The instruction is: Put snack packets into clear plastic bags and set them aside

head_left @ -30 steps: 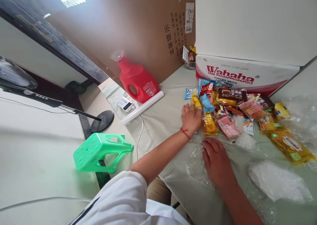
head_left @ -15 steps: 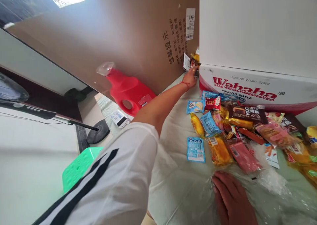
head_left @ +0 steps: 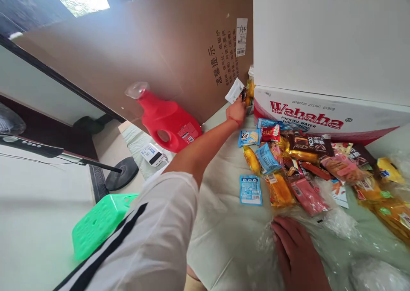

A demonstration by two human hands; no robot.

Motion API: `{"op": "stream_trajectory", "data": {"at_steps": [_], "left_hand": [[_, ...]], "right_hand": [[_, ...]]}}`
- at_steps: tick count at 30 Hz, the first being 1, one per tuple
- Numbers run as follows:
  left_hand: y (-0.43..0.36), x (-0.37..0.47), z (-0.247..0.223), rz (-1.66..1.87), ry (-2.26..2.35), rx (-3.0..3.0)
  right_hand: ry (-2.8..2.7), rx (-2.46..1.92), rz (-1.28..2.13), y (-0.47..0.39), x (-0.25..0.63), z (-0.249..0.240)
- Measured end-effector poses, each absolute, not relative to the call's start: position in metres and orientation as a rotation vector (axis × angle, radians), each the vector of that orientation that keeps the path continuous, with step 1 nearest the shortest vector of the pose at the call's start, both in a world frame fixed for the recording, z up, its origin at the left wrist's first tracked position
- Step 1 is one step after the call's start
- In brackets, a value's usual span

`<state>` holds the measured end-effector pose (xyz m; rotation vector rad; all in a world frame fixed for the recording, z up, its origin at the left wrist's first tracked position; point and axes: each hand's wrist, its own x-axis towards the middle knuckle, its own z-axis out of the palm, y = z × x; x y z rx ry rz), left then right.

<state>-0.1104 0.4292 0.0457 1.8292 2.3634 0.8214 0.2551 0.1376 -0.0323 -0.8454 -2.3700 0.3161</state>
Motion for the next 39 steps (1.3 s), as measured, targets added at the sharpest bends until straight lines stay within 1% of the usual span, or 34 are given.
{"op": "stream_trajectory", "data": {"at_steps": [1,2,5,11,15,18,21,23,24,26,28,31,34,36,39], "left_hand": [[0.407,-0.111,0.045,0.717,2.372,1.887],[0.383,-0.111,0.044,0.684,2.363,1.908],[0.311,-0.114,0.043,0.674,2.352,1.95],[0.193,-0.104,0.057,0.857,2.348,2.061],[0.14,-0.076,0.083,0.993,2.325,2.191],[0.115,-0.038,0.109,1.2,2.174,2.336],[0.114,0.012,0.136,1.513,2.037,2.233],[0.132,0.047,0.148,1.723,1.933,1.966],[0.146,0.063,0.15,1.761,1.845,1.779],[0.18,0.09,0.148,1.77,1.562,1.31],[0.211,0.11,0.138,1.589,1.244,0.878],[0.241,0.127,0.122,1.459,0.953,0.502],[0.251,0.13,0.122,1.496,0.834,0.373],[0.253,0.128,0.133,1.543,0.843,0.383],[0.246,0.136,0.158,1.618,0.912,0.546]], "right_hand": [[-2.356,-0.876,0.34,0.136,0.254,-0.031],[-2.346,-0.9,0.365,0.135,0.252,-0.031],[-2.324,-0.948,0.448,0.132,0.251,-0.031],[-2.3,-0.927,0.552,0.135,0.248,-0.028],[-2.283,-0.917,0.563,0.136,0.245,-0.024],[-2.287,-0.92,0.586,0.136,0.244,-0.02],[-2.299,-0.932,0.615,0.137,0.244,-0.017],[-2.311,-0.937,0.621,0.138,0.245,-0.017],[-2.316,-0.936,0.621,0.138,0.245,-0.017],[-2.325,-0.93,0.617,0.139,0.246,-0.018],[-2.328,-0.934,0.614,0.139,0.246,-0.018],[-2.342,-0.959,0.611,0.138,0.247,-0.018],[-2.359,-0.971,0.612,0.139,0.246,-0.016],[-2.363,-0.98,0.617,0.139,0.245,-0.014],[-2.362,-0.985,0.597,0.138,0.245,-0.009]]}}
